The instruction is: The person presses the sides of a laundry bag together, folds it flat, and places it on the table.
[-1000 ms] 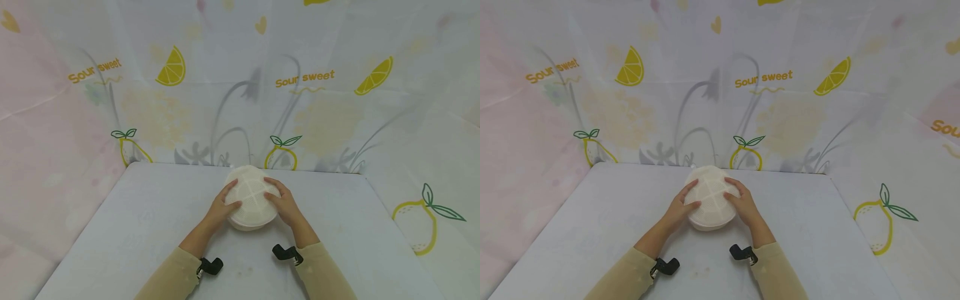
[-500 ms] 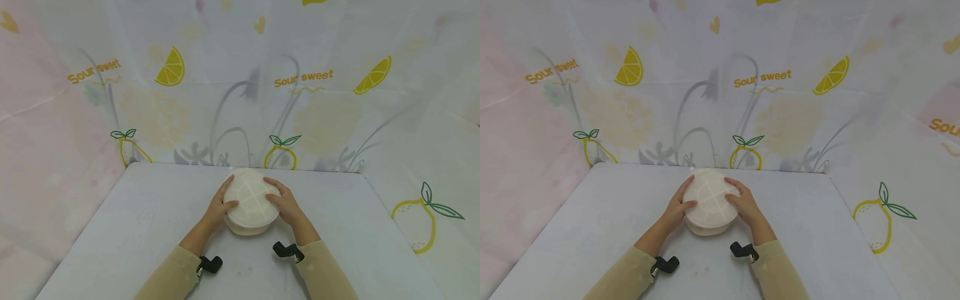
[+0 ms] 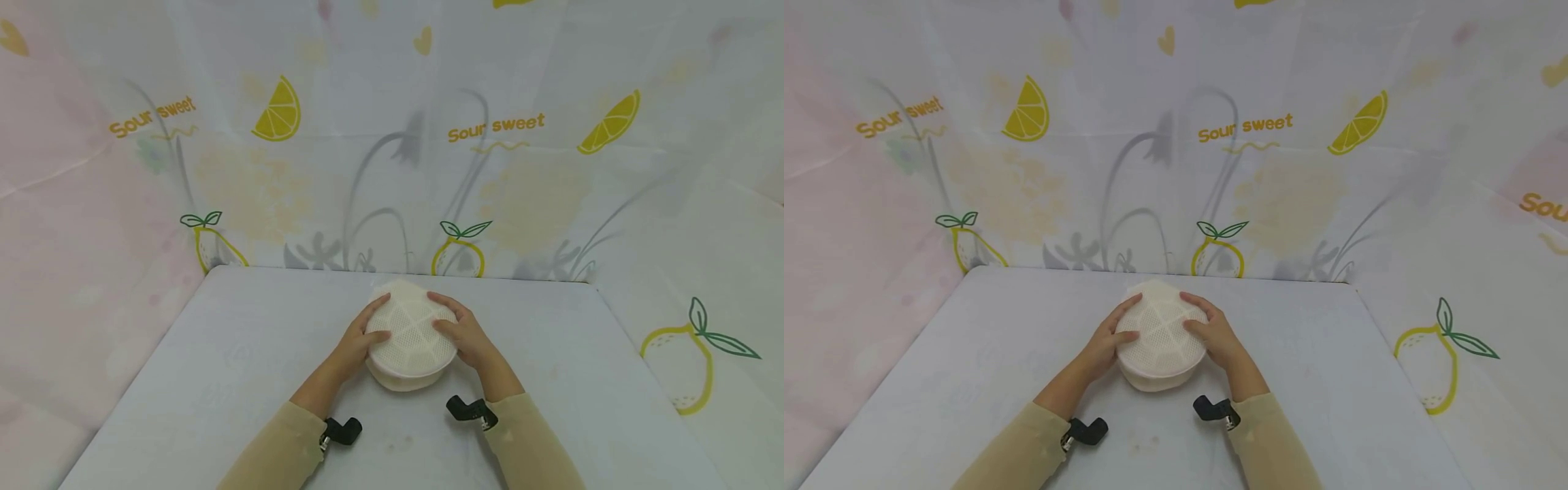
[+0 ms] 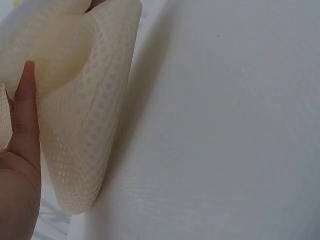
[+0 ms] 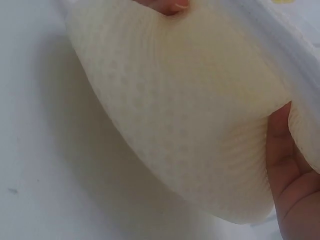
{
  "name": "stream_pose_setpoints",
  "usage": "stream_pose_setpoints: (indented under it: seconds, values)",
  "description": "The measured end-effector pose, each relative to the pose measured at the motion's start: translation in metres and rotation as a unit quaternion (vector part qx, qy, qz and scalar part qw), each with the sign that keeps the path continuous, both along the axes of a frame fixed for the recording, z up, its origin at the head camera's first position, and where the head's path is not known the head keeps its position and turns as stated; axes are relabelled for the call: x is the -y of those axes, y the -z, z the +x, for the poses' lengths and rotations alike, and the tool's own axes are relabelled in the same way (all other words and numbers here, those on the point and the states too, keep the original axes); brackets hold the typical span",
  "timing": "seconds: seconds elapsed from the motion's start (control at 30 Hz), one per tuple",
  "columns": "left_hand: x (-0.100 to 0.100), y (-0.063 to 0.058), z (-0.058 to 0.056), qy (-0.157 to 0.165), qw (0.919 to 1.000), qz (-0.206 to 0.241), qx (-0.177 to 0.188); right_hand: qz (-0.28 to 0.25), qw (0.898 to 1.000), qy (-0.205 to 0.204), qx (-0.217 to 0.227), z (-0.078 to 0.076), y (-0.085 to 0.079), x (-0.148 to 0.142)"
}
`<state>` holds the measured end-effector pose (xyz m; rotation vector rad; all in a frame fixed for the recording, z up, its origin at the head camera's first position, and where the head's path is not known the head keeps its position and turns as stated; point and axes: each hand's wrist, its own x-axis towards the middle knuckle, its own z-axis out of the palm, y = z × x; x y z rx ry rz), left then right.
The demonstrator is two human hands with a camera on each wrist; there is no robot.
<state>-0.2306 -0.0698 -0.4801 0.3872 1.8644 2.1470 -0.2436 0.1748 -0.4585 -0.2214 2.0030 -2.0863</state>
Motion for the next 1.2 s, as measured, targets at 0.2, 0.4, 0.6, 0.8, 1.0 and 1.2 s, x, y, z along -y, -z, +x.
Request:
stream_pose_setpoints:
  seconds: [0.2, 0.4, 0.6, 0.8, 1.0, 1.2]
  values:
    - [0.002, -0.001, -0.003, -0.038, 0.9982, -0.047, -0.004, 0.015, 1.000, 0.010, -0.001, -0.001, -0.001, 0.002]
    - [0.001, -0.003, -0.007, -0.079, 0.9919, -0.098, -0.018, 0.020, 0.999, 0.025, 0.009, -0.004, -0.001, 0.005]
    - [-0.001, -0.005, -0.009, -0.112, 0.9850, -0.130, -0.020, 0.017, 0.999, 0.027, 0.016, -0.007, 0.001, 0.005]
    - [-0.004, -0.007, -0.009, -0.111, 0.9863, -0.119, -0.025, 0.033, 0.998, 0.048, 0.012, -0.006, -0.004, 0.004]
    - [-0.005, -0.001, -0.013, -0.108, 0.9869, -0.116, -0.028, 0.044, 0.997, 0.055, 0.014, -0.005, -0.010, 0.004]
    - [-0.002, 0.003, -0.014, -0.116, 0.9846, -0.129, -0.027, 0.043, 0.997, 0.046, 0.037, -0.007, -0.007, 0.006]
